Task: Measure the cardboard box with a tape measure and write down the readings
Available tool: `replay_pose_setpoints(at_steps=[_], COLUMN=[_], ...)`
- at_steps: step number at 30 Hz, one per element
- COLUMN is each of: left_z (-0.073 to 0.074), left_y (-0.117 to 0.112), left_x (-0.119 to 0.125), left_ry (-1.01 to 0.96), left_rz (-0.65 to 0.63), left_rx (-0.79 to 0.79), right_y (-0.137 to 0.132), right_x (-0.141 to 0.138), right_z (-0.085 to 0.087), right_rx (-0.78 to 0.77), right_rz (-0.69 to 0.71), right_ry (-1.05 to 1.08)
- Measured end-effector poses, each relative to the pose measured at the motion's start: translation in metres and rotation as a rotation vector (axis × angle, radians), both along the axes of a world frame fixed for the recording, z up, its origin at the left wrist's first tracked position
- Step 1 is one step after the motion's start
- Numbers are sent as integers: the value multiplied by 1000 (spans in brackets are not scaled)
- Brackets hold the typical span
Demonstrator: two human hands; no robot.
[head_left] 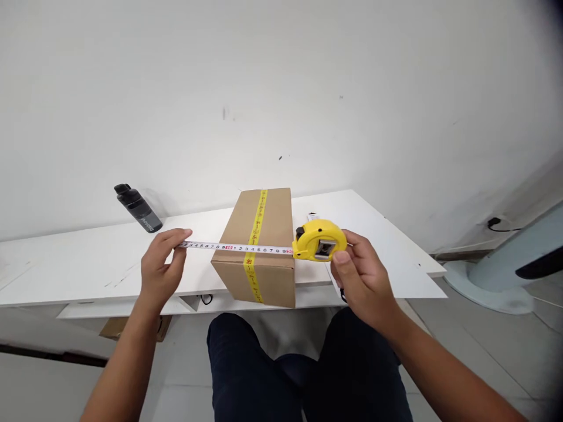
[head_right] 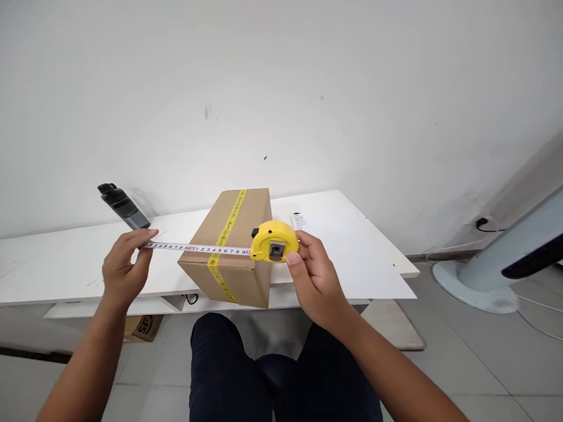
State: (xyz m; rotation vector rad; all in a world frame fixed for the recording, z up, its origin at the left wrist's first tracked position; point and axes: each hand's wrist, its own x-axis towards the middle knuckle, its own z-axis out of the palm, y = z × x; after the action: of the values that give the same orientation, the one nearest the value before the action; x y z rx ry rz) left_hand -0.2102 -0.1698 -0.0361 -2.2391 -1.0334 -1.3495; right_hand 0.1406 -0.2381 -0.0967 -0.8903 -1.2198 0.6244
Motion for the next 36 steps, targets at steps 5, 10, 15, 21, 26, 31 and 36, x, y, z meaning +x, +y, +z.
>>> replay_pose_setpoints(at_steps=[5, 10, 15, 21, 26, 31, 36], left_z=[-13, -20, -23, -17, -11, -14, -15], left_y=[13, 22, 22, 15, 11, 11, 14], left_x=[-13, -8, 2, 19, 31, 28, 26], left_ry=[253, 346, 299, 309, 350, 334, 338], left_rz=[-5, 121, 25, -91, -89, -98, -112], left_rx=[-120, -81, -202, -401, -412, -387, -378], right_y=[6, 21, 29, 32, 32, 31, 29], right_x=[0, 4, 7, 9, 9, 10, 8], right_z=[-12, -16, -21, -23, -24, -24, -20], right_rx=[6, 30, 52, 66, 51, 54, 39], right_rz=[-46, -135, -132, -91, -91, -62, -28], right_ry=[-98, -162, -190, -200, -204, -212, -161])
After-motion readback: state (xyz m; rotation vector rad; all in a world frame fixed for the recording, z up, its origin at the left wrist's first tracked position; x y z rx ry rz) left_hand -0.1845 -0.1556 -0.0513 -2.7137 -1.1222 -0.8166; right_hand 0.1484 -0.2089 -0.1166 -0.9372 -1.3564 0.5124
